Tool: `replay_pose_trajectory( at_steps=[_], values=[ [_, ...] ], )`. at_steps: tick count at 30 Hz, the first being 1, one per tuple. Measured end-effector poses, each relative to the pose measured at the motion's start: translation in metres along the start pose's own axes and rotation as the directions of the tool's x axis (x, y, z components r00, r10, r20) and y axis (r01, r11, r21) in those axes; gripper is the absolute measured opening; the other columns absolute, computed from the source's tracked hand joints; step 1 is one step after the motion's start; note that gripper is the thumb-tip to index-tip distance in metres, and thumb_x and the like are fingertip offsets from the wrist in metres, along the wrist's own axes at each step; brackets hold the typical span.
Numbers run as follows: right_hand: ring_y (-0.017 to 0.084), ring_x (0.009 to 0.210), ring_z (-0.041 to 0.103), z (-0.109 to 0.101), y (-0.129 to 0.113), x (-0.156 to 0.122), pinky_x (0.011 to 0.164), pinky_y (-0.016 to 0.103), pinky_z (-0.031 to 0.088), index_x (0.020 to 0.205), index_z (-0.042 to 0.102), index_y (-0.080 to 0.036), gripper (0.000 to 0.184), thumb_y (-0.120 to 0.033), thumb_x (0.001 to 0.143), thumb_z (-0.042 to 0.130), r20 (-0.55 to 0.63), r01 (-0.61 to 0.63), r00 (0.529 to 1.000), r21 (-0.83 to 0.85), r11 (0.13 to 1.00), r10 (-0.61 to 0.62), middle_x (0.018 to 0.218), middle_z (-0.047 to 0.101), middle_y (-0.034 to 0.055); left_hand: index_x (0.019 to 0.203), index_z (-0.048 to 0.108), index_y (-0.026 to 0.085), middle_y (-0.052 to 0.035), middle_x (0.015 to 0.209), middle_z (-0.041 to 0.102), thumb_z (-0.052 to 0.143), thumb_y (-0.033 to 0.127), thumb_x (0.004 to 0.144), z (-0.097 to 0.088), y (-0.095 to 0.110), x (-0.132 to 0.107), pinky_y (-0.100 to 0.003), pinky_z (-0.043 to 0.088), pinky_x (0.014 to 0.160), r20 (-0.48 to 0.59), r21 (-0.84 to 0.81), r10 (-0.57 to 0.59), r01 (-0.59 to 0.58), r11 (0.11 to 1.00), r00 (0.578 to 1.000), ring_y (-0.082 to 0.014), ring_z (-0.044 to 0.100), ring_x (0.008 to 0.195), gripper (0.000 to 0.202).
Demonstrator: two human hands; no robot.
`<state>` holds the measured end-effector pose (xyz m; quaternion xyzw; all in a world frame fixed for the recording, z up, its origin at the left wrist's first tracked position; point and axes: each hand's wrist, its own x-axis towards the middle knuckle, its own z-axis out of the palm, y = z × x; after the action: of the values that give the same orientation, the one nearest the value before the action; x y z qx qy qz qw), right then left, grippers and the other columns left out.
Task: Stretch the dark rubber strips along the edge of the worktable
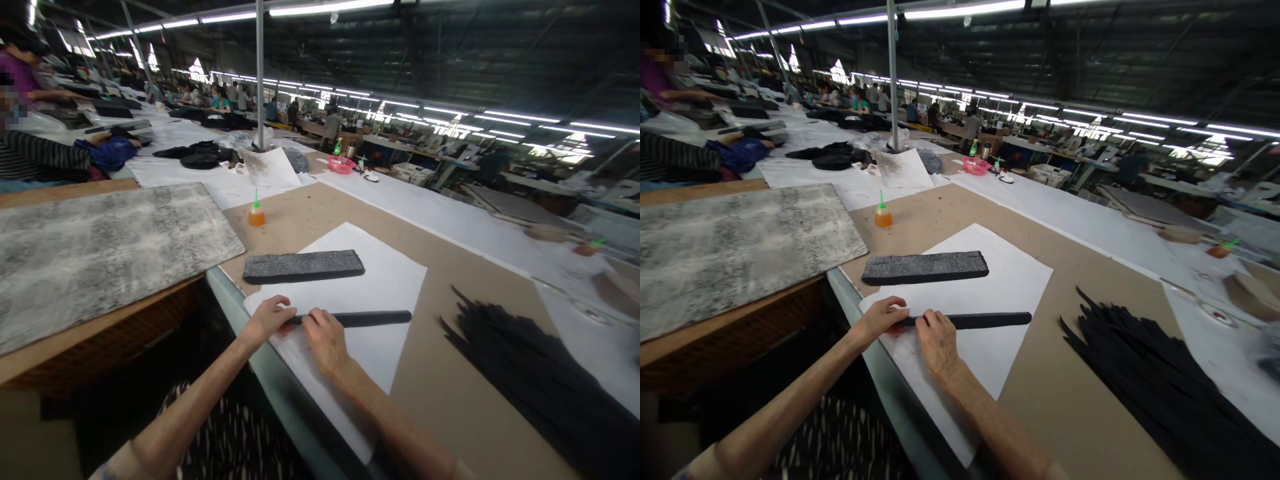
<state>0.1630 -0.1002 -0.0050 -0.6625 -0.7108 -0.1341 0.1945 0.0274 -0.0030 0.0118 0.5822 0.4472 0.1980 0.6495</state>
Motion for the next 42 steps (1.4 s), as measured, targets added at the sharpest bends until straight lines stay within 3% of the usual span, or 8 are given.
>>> replay_pose_trajectory(
  at_steps=[4, 9, 16, 20, 25, 32, 39, 42],
  values=[
    [0.018, 0.075, 0.05, 0.0, -0.01, -0.007, 0.067, 0.03, 0.04, 0.081, 0.06, -0.019, 0.017, -0.007, 0.081, 0.049, 0.115, 0.12, 0.987, -0.042, 0.992, -0.114, 0.079, 0.056, 0.0034, 0.096, 0.053, 0.016, 0.0033, 0.064, 0.058, 0.055, 0.005, 0.062, -0.012, -0.011, -0.006, -0.02, 0.041, 0.048, -0.028, 0.339, 0.137, -0.12, 0.933, 0.99, -0.0101, 0.052, 0.049, 0.037],
    [0.018, 0.082, 0.052, -0.005, -0.007, -0.01, 0.071, 0.028, 0.042, 0.095, 0.061, -0.018, 0.028, -0.001, 0.081, 0.043, 0.127, 0.086, 0.987, 0.076, 0.993, -0.095, 0.087, 0.059, 0.0045, 0.102, 0.057, 0.018, 0.0013, 0.069, 0.06, 0.045, -0.002, 0.059, -0.012, -0.018, -0.015, -0.022, 0.04, 0.06, -0.093, 0.654, 0.308, -0.175, 0.736, 0.947, -0.0131, 0.055, 0.066, 0.049],
    [0.017, 0.09, 0.053, -0.007, -0.009, 0.023, 0.079, 0.029, 0.04, 0.107, 0.057, -0.02, 0.028, -0.009, 0.084, 0.046, 0.187, 0.044, 0.978, 0.241, 0.969, -0.091, 0.103, 0.058, 0.0039, 0.113, 0.053, 0.019, -0.0021, 0.083, 0.062, 0.041, 0.002, 0.07, -0.013, -0.029, -0.021, -0.025, 0.043, 0.072, -0.062, 0.714, 0.419, -0.253, 0.653, 0.906, -0.0157, 0.056, 0.079, 0.048],
    [0.015, 0.082, 0.053, 0.002, -0.013, 0.038, 0.075, 0.028, 0.039, 0.093, 0.062, -0.022, 0.024, -0.008, 0.085, 0.045, 0.265, 0.09, 0.951, 0.245, 0.965, -0.156, 0.087, 0.061, 0.0015, 0.111, 0.055, 0.02, -0.0029, 0.086, 0.061, 0.042, 0.003, 0.074, -0.018, -0.027, -0.021, -0.025, 0.044, 0.074, -0.04, 0.753, 0.446, -0.266, 0.601, 0.894, -0.0156, 0.055, 0.082, 0.044],
    [0.015, 0.077, 0.051, 0.012, -0.01, 0.037, 0.073, 0.028, 0.037, 0.086, 0.064, -0.021, 0.019, -0.012, 0.086, 0.047, 0.187, 0.151, 0.966, 0.159, 0.976, -0.18, 0.079, 0.059, 0.0018, 0.091, 0.064, 0.019, -0.0043, 0.084, 0.062, 0.043, 0.009, 0.082, -0.027, -0.023, -0.022, -0.029, 0.043, 0.077, 0.054, 0.843, 0.482, -0.299, 0.448, 0.875, -0.0191, 0.052, 0.088, 0.026],
    [0.015, 0.077, 0.051, 0.018, -0.007, 0.031, 0.081, 0.031, 0.036, 0.092, 0.065, -0.02, 0.018, -0.013, 0.086, 0.049, 0.079, 0.197, 0.974, 0.161, 0.967, -0.212, 0.08, 0.06, 0.0024, 0.086, 0.064, 0.018, -0.0056, 0.088, 0.06, 0.042, 0.007, 0.083, -0.036, -0.024, -0.026, -0.029, 0.043, 0.073, 0.106, 0.881, 0.475, -0.304, 0.363, 0.874, -0.0198, 0.05, 0.088, 0.025],
    [0.016, 0.078, 0.051, 0.022, -0.001, 0.034, 0.072, 0.029, 0.039, 0.093, 0.064, -0.022, 0.02, -0.012, 0.085, 0.049, 0.135, 0.218, 0.961, 0.17, 0.961, -0.242, 0.082, 0.059, 0.0024, 0.08, 0.065, 0.017, -0.004, 0.079, 0.06, 0.045, 0.006, 0.077, -0.049, 0.004, -0.019, -0.025, 0.042, 0.071, 0.196, 0.798, 0.307, -0.334, 0.502, 0.931, -0.0175, 0.055, 0.078, 0.023],
    [0.016, 0.078, 0.051, 0.021, -0.001, 0.036, 0.072, 0.029, 0.039, 0.091, 0.064, -0.022, 0.02, -0.011, 0.084, 0.049, 0.161, 0.231, 0.953, 0.165, 0.959, -0.258, 0.081, 0.058, 0.0026, 0.078, 0.066, 0.018, -0.006, 0.08, 0.061, 0.046, 0.009, 0.078, -0.046, 0.007, -0.015, -0.027, 0.042, 0.069, 0.182, 0.843, 0.288, -0.3, 0.446, 0.94, -0.0201, 0.056, 0.081, 0.021]
  ],
)
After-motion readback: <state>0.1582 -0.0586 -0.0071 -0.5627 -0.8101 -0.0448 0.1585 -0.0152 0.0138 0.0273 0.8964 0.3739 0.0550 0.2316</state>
